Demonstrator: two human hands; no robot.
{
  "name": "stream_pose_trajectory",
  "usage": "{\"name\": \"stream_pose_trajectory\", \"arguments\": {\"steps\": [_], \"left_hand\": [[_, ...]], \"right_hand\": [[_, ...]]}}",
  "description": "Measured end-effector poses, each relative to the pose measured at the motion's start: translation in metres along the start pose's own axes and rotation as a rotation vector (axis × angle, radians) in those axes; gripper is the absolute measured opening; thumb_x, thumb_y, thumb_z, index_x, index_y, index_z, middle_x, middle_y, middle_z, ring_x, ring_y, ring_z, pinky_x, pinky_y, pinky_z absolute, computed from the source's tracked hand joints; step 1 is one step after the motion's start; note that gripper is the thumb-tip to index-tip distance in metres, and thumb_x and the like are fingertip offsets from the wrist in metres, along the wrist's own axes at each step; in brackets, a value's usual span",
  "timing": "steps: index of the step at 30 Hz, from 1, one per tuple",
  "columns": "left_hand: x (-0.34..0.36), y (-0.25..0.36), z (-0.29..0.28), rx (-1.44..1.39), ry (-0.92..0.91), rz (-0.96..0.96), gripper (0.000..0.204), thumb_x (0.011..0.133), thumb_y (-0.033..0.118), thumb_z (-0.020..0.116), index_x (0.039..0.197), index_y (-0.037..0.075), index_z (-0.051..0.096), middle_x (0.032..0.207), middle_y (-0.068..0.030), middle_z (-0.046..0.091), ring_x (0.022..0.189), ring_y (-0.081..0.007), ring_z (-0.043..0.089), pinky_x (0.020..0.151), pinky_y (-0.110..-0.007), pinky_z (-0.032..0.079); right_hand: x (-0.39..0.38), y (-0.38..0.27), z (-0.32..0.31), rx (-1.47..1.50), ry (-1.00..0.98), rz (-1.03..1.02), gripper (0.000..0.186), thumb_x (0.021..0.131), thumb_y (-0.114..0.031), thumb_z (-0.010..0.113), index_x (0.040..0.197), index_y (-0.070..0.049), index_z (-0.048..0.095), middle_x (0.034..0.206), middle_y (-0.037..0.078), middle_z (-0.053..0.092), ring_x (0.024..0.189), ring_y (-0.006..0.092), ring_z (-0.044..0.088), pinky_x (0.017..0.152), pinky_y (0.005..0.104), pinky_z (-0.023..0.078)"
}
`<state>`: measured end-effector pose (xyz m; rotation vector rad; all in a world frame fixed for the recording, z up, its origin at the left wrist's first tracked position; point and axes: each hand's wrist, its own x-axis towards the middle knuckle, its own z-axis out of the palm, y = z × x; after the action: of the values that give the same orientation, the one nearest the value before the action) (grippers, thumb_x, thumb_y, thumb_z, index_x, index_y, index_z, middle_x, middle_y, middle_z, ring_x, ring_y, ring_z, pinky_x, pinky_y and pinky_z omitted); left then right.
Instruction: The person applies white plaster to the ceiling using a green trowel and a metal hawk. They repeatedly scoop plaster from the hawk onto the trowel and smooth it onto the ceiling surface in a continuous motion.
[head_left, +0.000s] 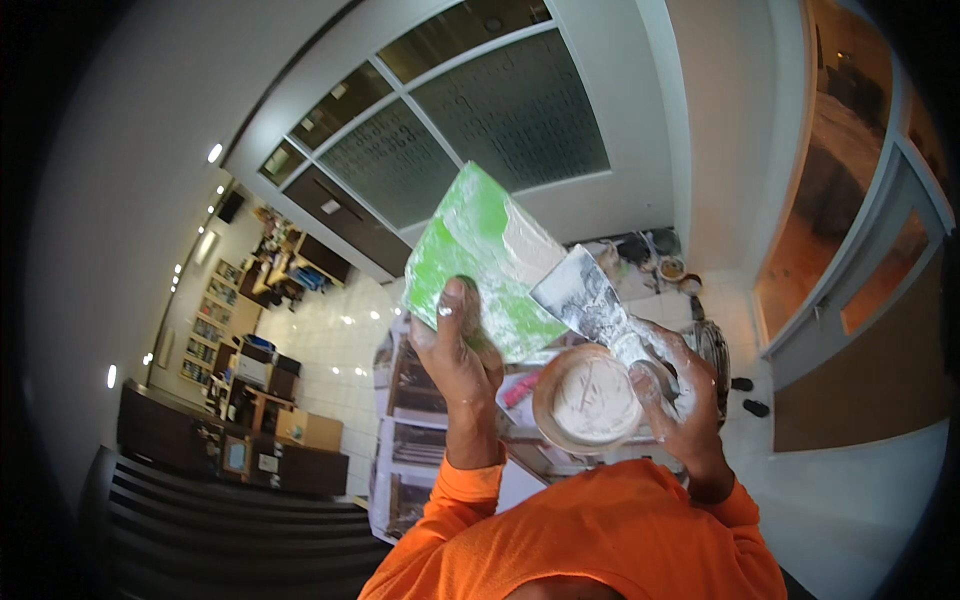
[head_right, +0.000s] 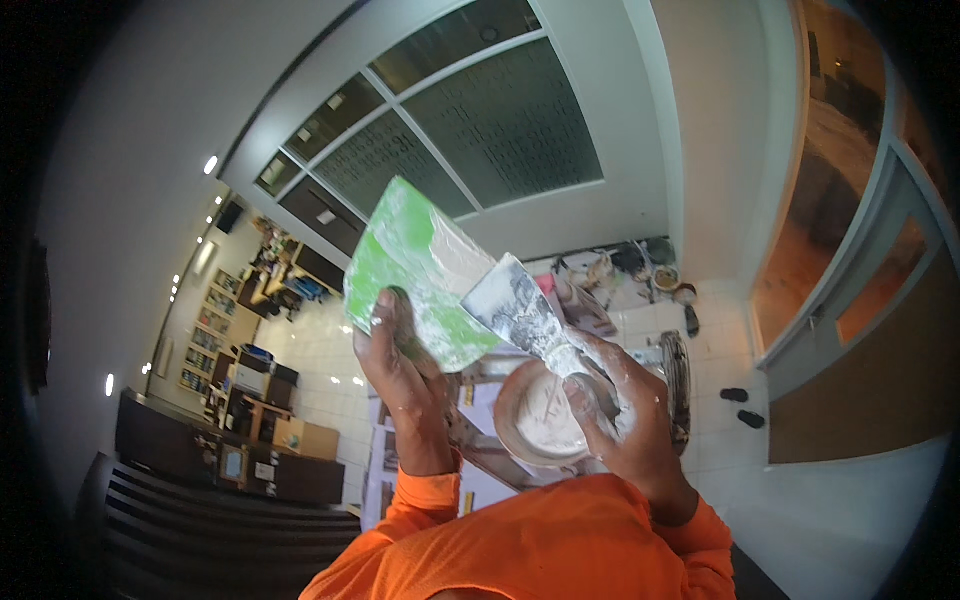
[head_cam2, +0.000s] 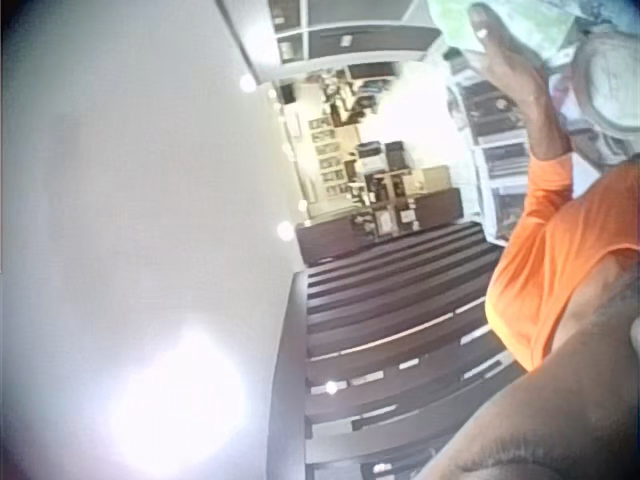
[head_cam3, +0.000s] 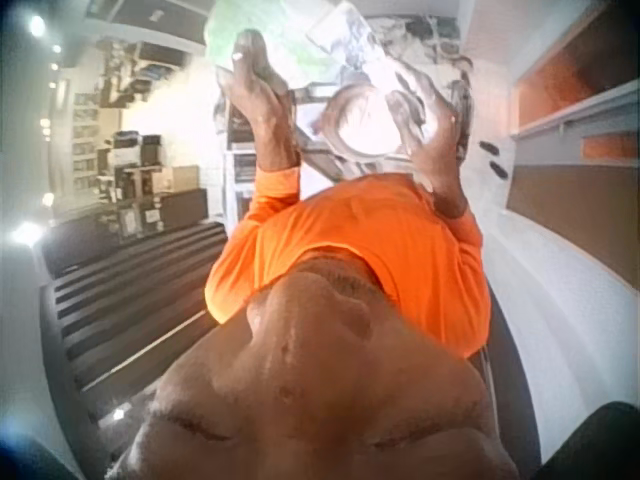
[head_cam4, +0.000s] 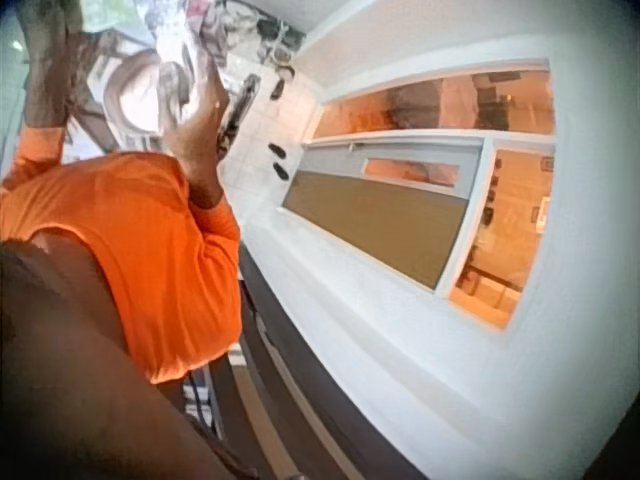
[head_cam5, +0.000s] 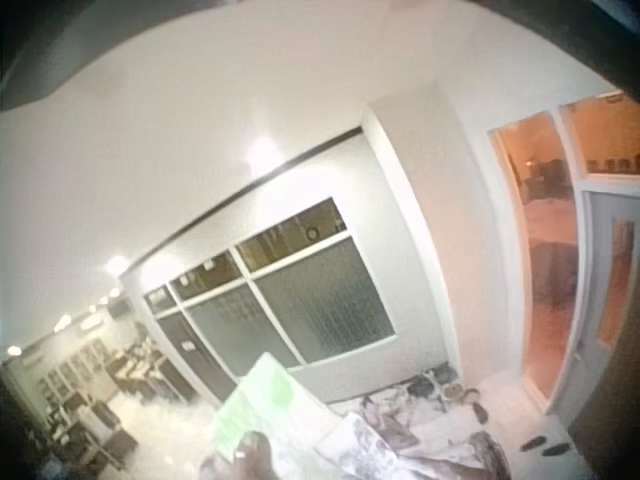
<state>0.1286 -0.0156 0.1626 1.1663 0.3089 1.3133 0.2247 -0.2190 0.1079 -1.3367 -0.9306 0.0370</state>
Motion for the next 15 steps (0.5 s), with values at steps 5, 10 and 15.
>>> {"name": "stream_pose_trajectory", "arguments": {"steps": [5, 10, 15], "left_hand": [[-0.005, -0.003, 0.0, -0.045, -0.026, 0.035, 0.034, 0.096, 0.014, 0.068, 0.123, -0.005, 0.057, 0.109, -0.0097, 0.066, 0.099, -0.0175, 0.065, 0.091, -0.032, 0.053], [-0.005, 0.005, -0.003, -0.05, 0.064, 0.059, 0.028, 0.097, 0.01, 0.067, 0.12, -0.005, 0.06, 0.108, -0.0096, 0.067, 0.097, -0.0169, 0.065, 0.09, -0.031, 0.053], [0.004, 0.004, -0.002, -0.029, 0.042, 0.106, 0.037, 0.097, 0.017, 0.067, 0.124, -0.005, 0.054, 0.108, -0.01, 0.063, 0.1, -0.0165, 0.063, 0.093, -0.032, 0.052]], "right_hand": [[-0.009, 0.012, 0.0, -0.01, -0.008, 0.044, 0.038, 0.092, -0.004, 0.069, 0.128, 0.008, 0.062, 0.113, 0.02, 0.072, 0.101, 0.0242, 0.07, 0.091, 0.0345, 0.053], [-0.007, 0.004, 0.005, 0.021, -0.078, 0.051, 0.04, 0.093, -0.006, 0.069, 0.129, 0.007, 0.062, 0.114, 0.02, 0.071, 0.104, 0.023, 0.069, 0.093, 0.0341, 0.052], [-0.009, 0.006, 0.002, 0.017, -0.108, 0.064, 0.038, 0.093, -0.004, 0.067, 0.129, 0.008, 0.062, 0.115, 0.021, 0.071, 0.106, 0.0235, 0.069, 0.094, 0.0337, 0.052]]}}
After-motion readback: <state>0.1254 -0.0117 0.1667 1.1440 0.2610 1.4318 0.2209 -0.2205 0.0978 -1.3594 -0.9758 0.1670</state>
